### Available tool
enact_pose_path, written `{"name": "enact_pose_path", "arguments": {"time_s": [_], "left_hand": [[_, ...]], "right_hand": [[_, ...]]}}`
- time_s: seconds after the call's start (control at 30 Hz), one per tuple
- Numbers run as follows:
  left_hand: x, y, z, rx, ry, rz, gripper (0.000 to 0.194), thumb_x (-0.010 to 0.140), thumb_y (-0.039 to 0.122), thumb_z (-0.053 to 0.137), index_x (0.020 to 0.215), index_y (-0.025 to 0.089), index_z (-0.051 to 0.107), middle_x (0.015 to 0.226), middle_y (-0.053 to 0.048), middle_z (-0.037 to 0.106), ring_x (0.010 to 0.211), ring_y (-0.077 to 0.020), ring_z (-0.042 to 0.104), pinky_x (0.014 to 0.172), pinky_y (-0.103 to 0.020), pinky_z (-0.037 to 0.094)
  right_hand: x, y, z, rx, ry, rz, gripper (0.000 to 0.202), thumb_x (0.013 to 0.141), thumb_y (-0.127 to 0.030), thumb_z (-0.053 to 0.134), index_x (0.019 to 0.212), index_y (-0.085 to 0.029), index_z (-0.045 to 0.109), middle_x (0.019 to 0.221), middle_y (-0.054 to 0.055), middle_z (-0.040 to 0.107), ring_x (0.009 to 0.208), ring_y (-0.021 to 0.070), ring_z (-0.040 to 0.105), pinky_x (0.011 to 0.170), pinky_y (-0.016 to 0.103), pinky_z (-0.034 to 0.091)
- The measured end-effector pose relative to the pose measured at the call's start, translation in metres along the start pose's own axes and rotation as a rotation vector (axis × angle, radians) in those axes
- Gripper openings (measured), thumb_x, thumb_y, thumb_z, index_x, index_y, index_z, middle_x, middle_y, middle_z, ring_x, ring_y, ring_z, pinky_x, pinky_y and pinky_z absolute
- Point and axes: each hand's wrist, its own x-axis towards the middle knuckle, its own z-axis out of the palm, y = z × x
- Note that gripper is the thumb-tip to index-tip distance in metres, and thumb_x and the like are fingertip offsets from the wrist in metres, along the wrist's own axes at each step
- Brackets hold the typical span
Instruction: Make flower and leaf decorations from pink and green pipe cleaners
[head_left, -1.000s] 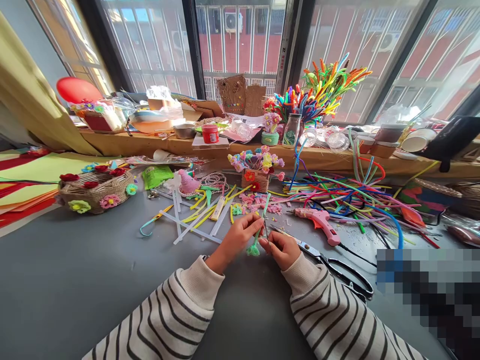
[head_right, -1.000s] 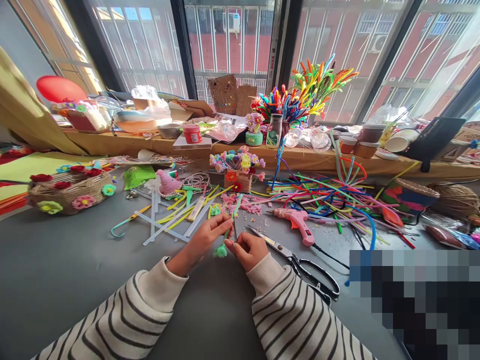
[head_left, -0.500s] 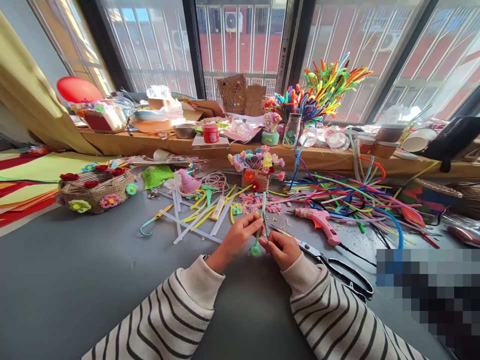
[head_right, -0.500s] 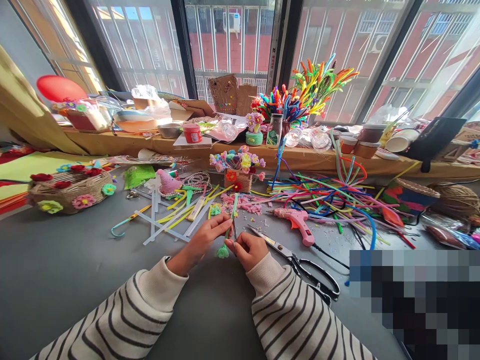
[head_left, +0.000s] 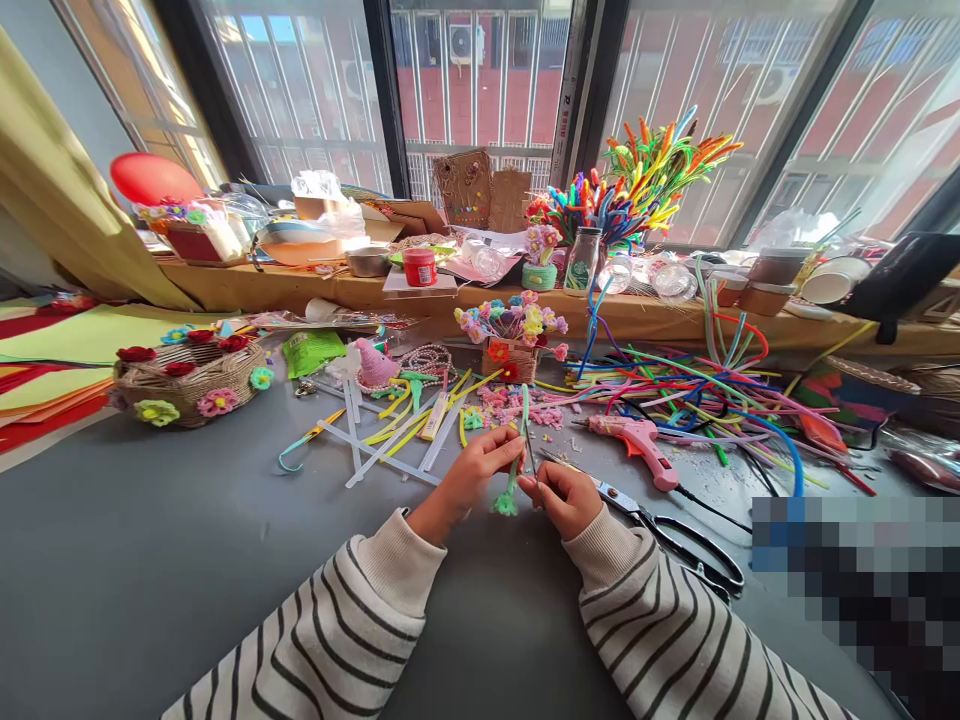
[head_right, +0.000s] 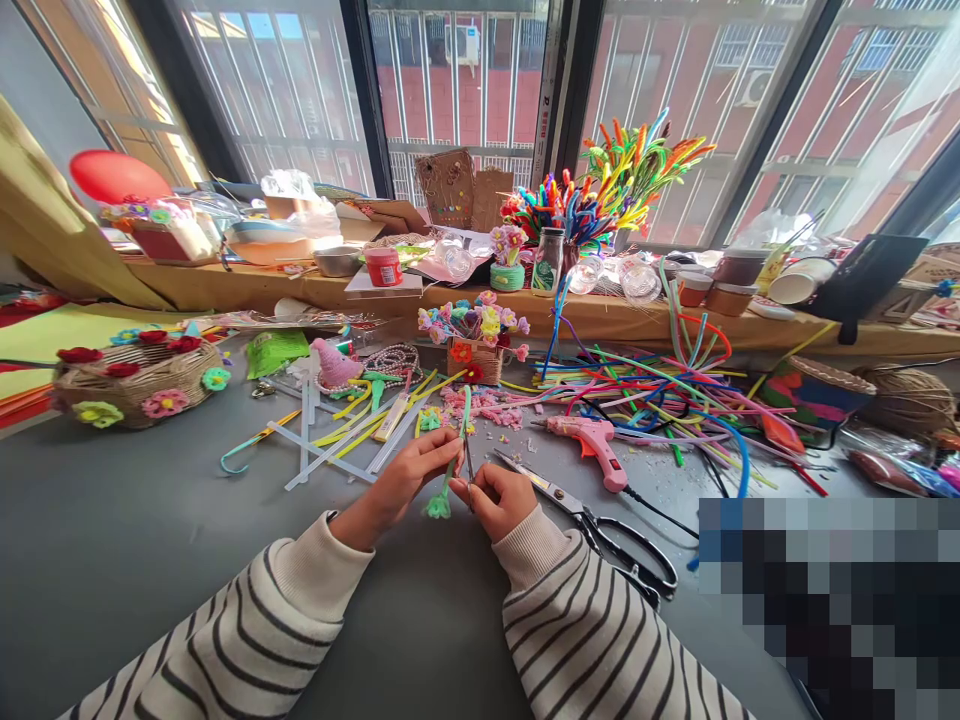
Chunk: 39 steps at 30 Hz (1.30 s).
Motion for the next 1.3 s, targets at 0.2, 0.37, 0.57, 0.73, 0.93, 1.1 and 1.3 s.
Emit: {"name": "enact_pose_path", "arguments": {"time_s": [0.2, 0.37, 0.57, 0.73, 0.93, 1.1, 1.3], "left_hand": [[-0.0019, 0.0005, -0.0016, 0.017, -0.078, -0.024, 0.017, 0.071, 0.026, 0.044, 0.059, 0.014, 0.044, 0.057, 0.003, 0.038, 0.056, -0.007, 0.036, 0.058, -0.019, 0.03], [-0.002, -0.0004, -0.0022, -0.037, -0.057, -0.014, 0.018, 0.071, 0.028, 0.044, 0.059, 0.014, 0.043, 0.058, 0.003, 0.039, 0.055, -0.0072, 0.037, 0.058, -0.019, 0.031], [-0.0008, 0.001, 0.0002, 0.078, 0.025, 0.026, 0.021, 0.071, 0.033, 0.042, 0.059, 0.015, 0.044, 0.059, 0.003, 0.039, 0.057, -0.0092, 0.037, 0.06, -0.022, 0.032], [0.0007, 0.0002, 0.0002, 0.171, 0.093, 0.076, 0.02, 0.072, 0.032, 0.041, 0.059, 0.016, 0.043, 0.056, 0.003, 0.035, 0.055, -0.0092, 0.034, 0.057, -0.022, 0.03], [0.0003, -0.0001, 0.0001, 0.194, 0.001, 0.071, 0.021, 0.072, 0.031, 0.04, 0.059, 0.016, 0.043, 0.059, 0.002, 0.039, 0.058, -0.0098, 0.036, 0.059, -0.022, 0.031], [0.0006, 0.0013, 0.0003, 0.081, 0.021, 0.039, 0.021, 0.07, 0.034, 0.042, 0.059, 0.016, 0.044, 0.059, 0.002, 0.038, 0.057, -0.0096, 0.036, 0.058, -0.022, 0.032], [-0.0004, 0.0023, 0.0003, 0.05, 0.052, 0.017, 0.021, 0.069, 0.034, 0.044, 0.058, 0.016, 0.044, 0.058, 0.002, 0.038, 0.057, -0.0097, 0.037, 0.059, -0.021, 0.033]], "right_hand": [[-0.0001, 0.0002, -0.0023, 0.115, -0.06, 0.043, 0.042, 0.068, -0.052, 0.035, 0.044, -0.018, 0.037, 0.04, -0.004, 0.036, 0.039, 0.007, 0.03, 0.04, 0.021, 0.025], [-0.0002, 0.001, 0.0003, 0.091, 0.01, 0.031, 0.04, 0.067, -0.049, 0.04, 0.043, -0.019, 0.033, 0.039, -0.004, 0.039, 0.04, 0.0073, 0.032, 0.041, 0.02, 0.028], [0.0018, 0.007, 0.0047, 0.029, 0.024, 0.022, 0.038, 0.068, -0.046, 0.04, 0.043, -0.019, 0.034, 0.038, -0.004, 0.038, 0.04, 0.0072, 0.032, 0.04, 0.02, 0.028], [0.0011, 0.006, 0.0046, 0.027, 0.0, 0.022, 0.038, 0.068, -0.046, 0.041, 0.043, -0.019, 0.033, 0.039, -0.005, 0.035, 0.04, 0.0069, 0.031, 0.041, 0.02, 0.028], [-0.0012, 0.0003, 0.0008, 0.013, -0.022, 0.018, 0.039, 0.071, -0.046, 0.037, 0.044, -0.018, 0.037, 0.041, -0.005, 0.034, 0.041, 0.0069, 0.031, 0.042, 0.02, 0.027], [0.0004, 0.0006, 0.0014, -0.011, 0.039, 0.008, 0.036, 0.068, -0.042, 0.043, 0.043, -0.019, 0.032, 0.039, -0.005, 0.035, 0.042, 0.0075, 0.032, 0.043, 0.02, 0.028], [0.0006, -0.0014, -0.0003, 0.136, -0.066, 0.013, 0.04, 0.069, -0.049, 0.037, 0.045, -0.018, 0.038, 0.041, -0.004, 0.038, 0.04, 0.0068, 0.032, 0.042, 0.02, 0.029]]}}
